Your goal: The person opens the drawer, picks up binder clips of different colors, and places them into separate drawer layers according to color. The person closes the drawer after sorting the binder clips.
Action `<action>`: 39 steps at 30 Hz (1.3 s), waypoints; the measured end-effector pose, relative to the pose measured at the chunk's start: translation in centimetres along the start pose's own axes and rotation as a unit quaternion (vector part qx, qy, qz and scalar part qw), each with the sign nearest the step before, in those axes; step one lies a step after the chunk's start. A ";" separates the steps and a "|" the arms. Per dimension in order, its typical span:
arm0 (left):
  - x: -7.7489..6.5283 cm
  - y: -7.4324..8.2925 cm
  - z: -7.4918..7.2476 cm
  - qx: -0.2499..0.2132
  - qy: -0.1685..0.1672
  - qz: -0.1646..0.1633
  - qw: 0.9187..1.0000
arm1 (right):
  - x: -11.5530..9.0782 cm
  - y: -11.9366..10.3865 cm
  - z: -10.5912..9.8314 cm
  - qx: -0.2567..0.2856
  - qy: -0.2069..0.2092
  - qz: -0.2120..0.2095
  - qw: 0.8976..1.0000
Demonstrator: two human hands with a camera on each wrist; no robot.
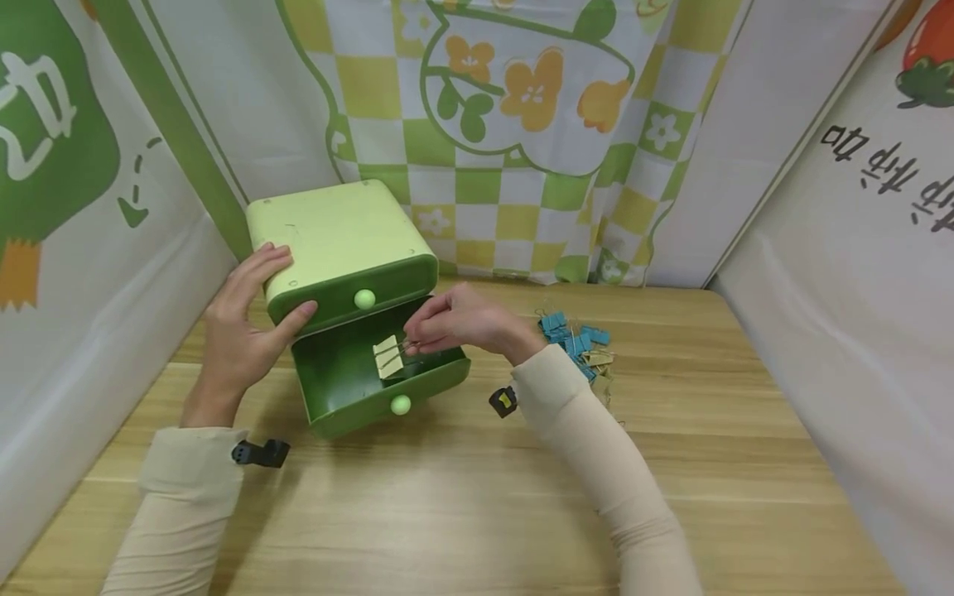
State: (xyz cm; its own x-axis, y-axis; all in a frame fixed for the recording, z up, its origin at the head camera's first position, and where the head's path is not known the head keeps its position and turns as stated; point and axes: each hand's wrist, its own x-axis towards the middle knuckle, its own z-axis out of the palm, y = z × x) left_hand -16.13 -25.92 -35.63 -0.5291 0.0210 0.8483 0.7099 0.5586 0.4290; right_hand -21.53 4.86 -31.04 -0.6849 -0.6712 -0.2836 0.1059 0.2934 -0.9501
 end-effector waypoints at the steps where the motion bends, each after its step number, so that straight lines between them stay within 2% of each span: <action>1: 0.0 0.0 0.0 -0.002 0.001 -0.001 1.000 | 0.2 -0.1 0.4 -0.003 -0.004 0.002 1.000; 15: 0.0 0.1 0.2 -0.001 0.003 -0.007 1.000 | 1.9 -1.6 5.1 -0.056 -0.041 0.010 0.998; 23: -0.2 0.3 0.3 0.009 0.005 -0.016 1.000 | 2.2 -1.7 6.7 -0.095 -0.057 0.008 0.994; 27: -0.3 0.2 0.3 0.008 0.007 -0.019 1.000 | 2.1 -1.6 6.5 -0.137 -0.051 -0.004 0.989; 31: -0.3 0.2 0.4 0.005 0.007 -0.019 1.000 | 1.4 -1.7 5.5 -0.165 -0.024 -0.019 0.986; 35: -0.1 0.2 0.4 0.002 0.007 -0.015 1.000 | 0.1 -1.8 4.0 -0.173 0.015 -0.040 0.984; 39: 0.1 0.1 0.4 -0.005 0.007 -0.008 1.000 | -2.0 -1.9 2.6 -0.177 0.055 -0.055 0.981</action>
State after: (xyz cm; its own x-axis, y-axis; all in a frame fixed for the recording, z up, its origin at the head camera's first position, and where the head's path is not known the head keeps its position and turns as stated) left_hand -16.33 -25.52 -35.61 -0.5332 0.0003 0.8460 0.7065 0.5502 0.4451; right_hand -18.48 3.90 -28.97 -0.7536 -0.6406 -0.1474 -0.2167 0.4537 -0.8644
